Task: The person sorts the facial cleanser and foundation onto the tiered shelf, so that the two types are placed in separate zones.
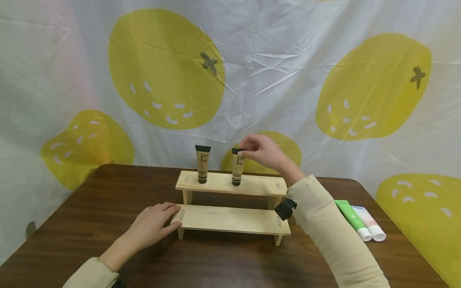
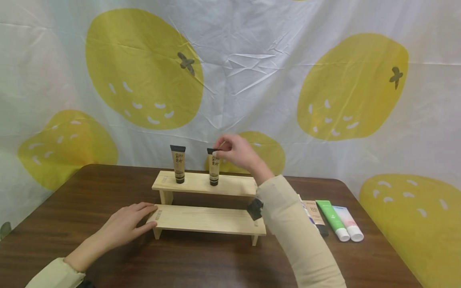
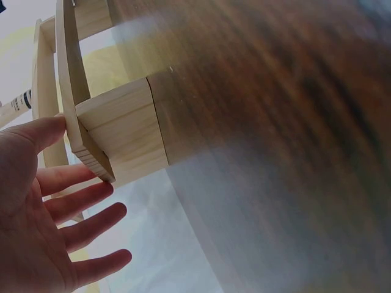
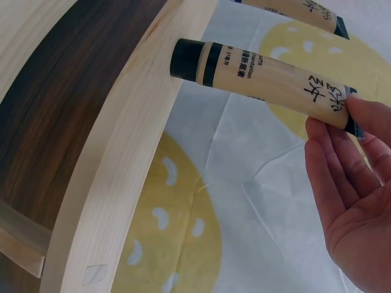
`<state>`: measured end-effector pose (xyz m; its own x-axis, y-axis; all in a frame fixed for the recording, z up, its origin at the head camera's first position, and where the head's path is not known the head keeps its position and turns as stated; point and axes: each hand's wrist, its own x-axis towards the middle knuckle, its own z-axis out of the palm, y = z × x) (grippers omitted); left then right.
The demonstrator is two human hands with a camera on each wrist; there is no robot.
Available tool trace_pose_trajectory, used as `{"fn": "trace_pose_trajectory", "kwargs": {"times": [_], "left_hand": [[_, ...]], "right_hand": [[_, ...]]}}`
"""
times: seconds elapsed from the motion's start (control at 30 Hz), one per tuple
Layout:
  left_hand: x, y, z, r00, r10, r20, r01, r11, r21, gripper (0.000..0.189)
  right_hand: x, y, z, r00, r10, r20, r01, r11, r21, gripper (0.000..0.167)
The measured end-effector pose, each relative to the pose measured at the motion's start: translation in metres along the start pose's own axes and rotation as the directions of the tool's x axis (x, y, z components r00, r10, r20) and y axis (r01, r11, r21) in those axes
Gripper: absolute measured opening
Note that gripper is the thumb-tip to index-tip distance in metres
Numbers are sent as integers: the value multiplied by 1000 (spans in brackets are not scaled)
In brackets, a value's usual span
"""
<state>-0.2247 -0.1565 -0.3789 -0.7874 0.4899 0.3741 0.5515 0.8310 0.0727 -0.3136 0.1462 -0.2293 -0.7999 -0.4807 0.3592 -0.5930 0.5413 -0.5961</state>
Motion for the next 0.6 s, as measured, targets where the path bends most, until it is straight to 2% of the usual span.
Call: {"fn": "trace_pose_trajectory", "kwargs": {"times": [0.23,0.6], "left_hand": [[0,-1,0,1000,-11,9,11,1000,5,46],[0,-1,0,1000,-6,7,6,1000,4,46]], "right_hand": [[-2,1,-1,1000,27,12,-27,999,25,12],[-4,2,-5,1000,24,12,-24,1000,18,18]]}}
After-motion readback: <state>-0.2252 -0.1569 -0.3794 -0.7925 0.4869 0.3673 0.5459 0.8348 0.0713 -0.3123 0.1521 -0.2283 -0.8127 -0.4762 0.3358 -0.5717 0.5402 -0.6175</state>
